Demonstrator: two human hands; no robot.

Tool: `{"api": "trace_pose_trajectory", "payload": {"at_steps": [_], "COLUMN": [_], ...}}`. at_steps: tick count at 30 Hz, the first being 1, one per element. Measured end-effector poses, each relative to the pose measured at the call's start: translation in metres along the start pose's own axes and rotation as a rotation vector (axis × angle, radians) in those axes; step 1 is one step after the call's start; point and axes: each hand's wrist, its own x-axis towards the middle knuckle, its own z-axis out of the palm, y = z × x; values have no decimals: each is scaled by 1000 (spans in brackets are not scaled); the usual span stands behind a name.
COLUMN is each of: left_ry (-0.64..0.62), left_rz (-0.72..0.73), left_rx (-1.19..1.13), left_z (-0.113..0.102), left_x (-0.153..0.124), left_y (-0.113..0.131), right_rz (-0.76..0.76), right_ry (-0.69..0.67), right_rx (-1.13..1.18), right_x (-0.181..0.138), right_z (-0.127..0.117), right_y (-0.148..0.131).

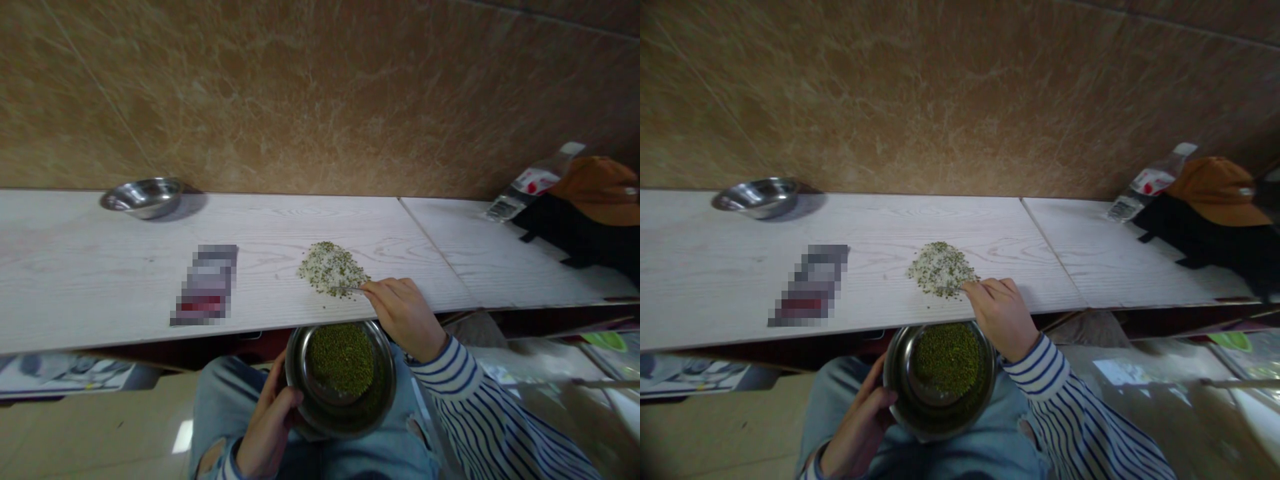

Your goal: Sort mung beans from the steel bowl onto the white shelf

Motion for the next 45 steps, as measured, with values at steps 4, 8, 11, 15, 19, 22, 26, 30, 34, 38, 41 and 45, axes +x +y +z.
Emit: {"api": "trace_pose_trajectory", "payload": {"at_steps": [4,8,11,15,19,22,26,30,34,38,41,45], "left_ry": [-3,7,3,-17,-18,-30,-22,-25,18,24,14,35], "left_rz": [-1,-2,2,0,23,11,4,5,17,16,15,0], "left_rx": [-1,25,12,17,8,-21,-23,-4,7,12,8,2], "left_z": [0,0,1,2,5,9,10,6,2,0,-1,-1], "left_x": [-1,-2,-2,-2,-3,-4,-5,-7,-8,-6,-6,-7], "left_y": [0,-1,-2,-2,-1,0,2,3,6,6,5,6], "right_rz": [24,57,62,52,72,98,79,61,79,53,33,48], "right_ry": [4,34,37,18,34,32,4,28,36,11,17,37], "right_rx": [11,-40,-47,-39,-39,-60,-46,-29,-60,-67,-49,-56], "right_x": [-8,-13,-19,-25,-27,-28,-31,-34,-30,-29,-31,-29], "right_z": [-5,-7,-8,-11,-14,-13,-14,-17,-16,-14,-14,-13], "right_y": [3,12,13,10,13,16,13,11,14,13,10,12]}}
